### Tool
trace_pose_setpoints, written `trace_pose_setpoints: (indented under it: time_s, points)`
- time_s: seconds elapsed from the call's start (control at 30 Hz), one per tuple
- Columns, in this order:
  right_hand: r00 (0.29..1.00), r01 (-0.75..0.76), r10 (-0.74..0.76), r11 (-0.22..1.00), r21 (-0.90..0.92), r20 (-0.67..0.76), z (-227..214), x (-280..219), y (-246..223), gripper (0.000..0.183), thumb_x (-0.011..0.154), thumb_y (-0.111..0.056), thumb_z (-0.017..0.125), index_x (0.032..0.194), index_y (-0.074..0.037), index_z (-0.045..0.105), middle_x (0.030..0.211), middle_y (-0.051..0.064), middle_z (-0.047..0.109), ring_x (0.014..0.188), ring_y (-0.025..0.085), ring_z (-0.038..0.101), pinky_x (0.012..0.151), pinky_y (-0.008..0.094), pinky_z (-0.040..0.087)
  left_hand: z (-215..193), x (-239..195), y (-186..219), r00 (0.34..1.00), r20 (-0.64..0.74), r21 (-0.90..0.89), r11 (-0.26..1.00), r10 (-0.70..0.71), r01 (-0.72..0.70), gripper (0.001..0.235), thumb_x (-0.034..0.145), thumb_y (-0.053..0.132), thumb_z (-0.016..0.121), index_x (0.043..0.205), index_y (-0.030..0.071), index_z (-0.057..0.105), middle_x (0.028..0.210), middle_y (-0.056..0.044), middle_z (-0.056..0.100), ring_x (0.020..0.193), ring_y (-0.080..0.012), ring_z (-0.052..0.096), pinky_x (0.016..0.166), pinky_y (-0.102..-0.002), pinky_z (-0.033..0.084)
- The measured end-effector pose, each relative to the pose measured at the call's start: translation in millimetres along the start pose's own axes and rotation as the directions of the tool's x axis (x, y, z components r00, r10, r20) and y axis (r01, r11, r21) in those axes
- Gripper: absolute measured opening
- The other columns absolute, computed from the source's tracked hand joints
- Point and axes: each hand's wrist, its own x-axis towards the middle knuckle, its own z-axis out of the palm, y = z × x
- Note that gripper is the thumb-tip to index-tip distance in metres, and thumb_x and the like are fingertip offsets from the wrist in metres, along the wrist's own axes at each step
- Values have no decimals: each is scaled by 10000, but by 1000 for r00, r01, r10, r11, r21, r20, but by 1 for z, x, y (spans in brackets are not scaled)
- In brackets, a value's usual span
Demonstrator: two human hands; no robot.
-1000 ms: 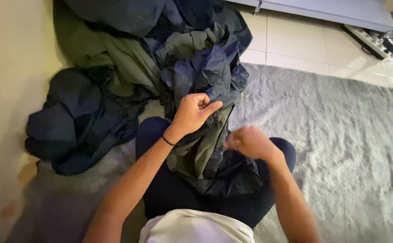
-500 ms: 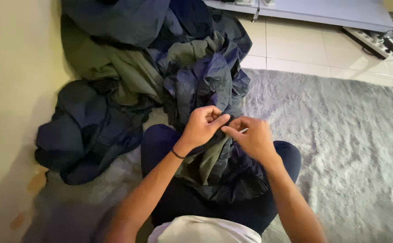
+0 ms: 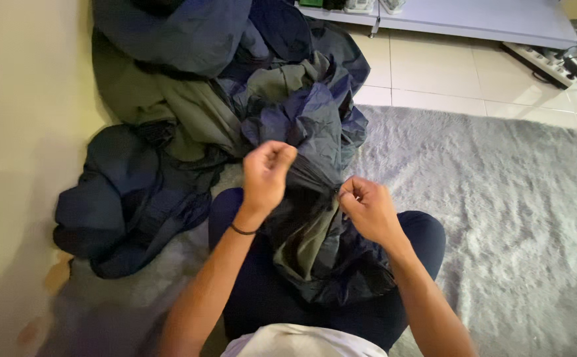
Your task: The person sits on the floor and folds a dark-colored jacket by hand. They smooth out the fabric, fold the sleeves, and fold the body of the jacket into a compact rectangular shape.
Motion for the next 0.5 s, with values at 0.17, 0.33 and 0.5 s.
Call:
trace_pose_setpoints:
  time_s: [0.17,0.33,0.5]
  points:
    - [999,-30,29,999,-43,-18,-7,-9,5,144,874,-136,689,753,-150,767,560,63,693,541,213,692,552,356,540,-43,22,14,952,-307,-62,998,-4,-16,87,1003,153,773,922,124,773,775,62,613,780,-54,527,774,-253,473]
    - [998,-65,64,987,149,15,-9,-11,34,151,905,-16,613,860,-46,754,737,154,778,703,204,709,711,394,611,-93,43,5,870,-492,-71,997,-11,-27,141,1055,175,706,919,208,696,881,93,549,900,-61,492,930,-242,418]
    - [994,-103,72,832,546,78,7,-32,4,188,961,39,488,874,-4,649,960,188,826,909,208,790,865,354,660,-86,47,3,888,-460,-12,1000,2,-9,140,1080,196,693,944,163,684,864,77,549,865,-65,489,894,-254,422]
